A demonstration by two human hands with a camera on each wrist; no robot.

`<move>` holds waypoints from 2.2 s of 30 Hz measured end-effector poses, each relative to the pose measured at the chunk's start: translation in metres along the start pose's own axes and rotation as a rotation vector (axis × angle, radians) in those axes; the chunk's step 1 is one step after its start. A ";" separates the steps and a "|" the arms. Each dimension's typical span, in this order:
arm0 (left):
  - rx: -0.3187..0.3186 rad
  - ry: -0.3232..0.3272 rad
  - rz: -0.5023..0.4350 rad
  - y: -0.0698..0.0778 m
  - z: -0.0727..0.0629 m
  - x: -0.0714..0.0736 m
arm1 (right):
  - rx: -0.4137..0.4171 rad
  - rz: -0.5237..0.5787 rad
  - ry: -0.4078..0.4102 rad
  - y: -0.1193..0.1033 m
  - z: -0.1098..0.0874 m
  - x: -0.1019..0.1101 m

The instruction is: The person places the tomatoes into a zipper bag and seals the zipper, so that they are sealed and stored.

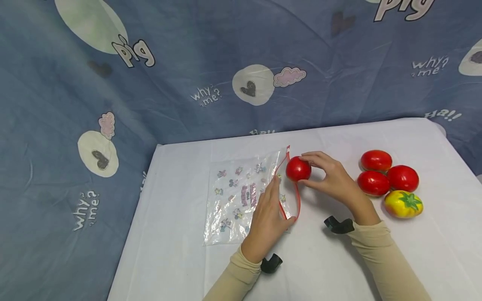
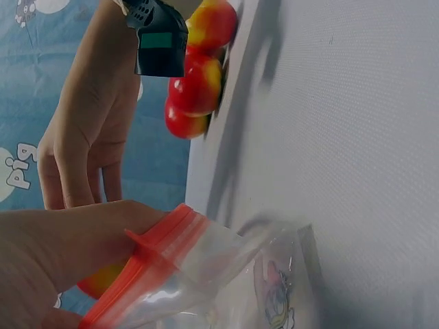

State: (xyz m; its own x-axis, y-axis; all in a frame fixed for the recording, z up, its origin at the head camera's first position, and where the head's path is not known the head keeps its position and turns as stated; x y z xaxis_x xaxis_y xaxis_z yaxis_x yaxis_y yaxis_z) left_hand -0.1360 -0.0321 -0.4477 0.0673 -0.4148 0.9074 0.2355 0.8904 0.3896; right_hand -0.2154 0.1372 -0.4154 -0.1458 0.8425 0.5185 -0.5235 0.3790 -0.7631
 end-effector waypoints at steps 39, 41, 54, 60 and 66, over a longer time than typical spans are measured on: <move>-0.021 0.024 -0.027 -0.001 0.000 0.003 | -0.008 -0.040 -0.246 -0.018 -0.003 -0.047; -0.033 0.047 -0.012 0.000 0.000 0.005 | -0.012 -0.043 -0.257 -0.018 -0.003 -0.050; -0.023 0.060 -0.003 0.000 0.001 0.008 | -0.009 -0.039 -0.309 -0.013 -0.005 -0.069; -0.013 0.058 -0.020 -0.002 0.002 0.008 | -0.035 0.016 -0.323 -0.008 -0.006 -0.067; -0.014 0.059 -0.015 -0.001 0.001 0.008 | -0.007 0.034 -0.289 -0.008 -0.006 -0.075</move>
State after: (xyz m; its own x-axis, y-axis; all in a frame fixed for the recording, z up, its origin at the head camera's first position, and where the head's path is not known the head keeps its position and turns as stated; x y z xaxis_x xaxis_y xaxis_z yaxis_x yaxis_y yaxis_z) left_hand -0.1372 -0.0363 -0.4406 0.1202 -0.4388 0.8905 0.2508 0.8813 0.4005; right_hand -0.1952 0.0731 -0.4503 -0.3970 0.7108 0.5806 -0.5090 0.3559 -0.7838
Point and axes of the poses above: each hand's wrist, its own z-axis towards the middle knuckle, its own x-axis out of the back of the hand, y = z × x, the point moved 8 cm from there along z, towards the middle knuckle, and after that the axes turned 9 degrees about z, right-handed, at the moved point
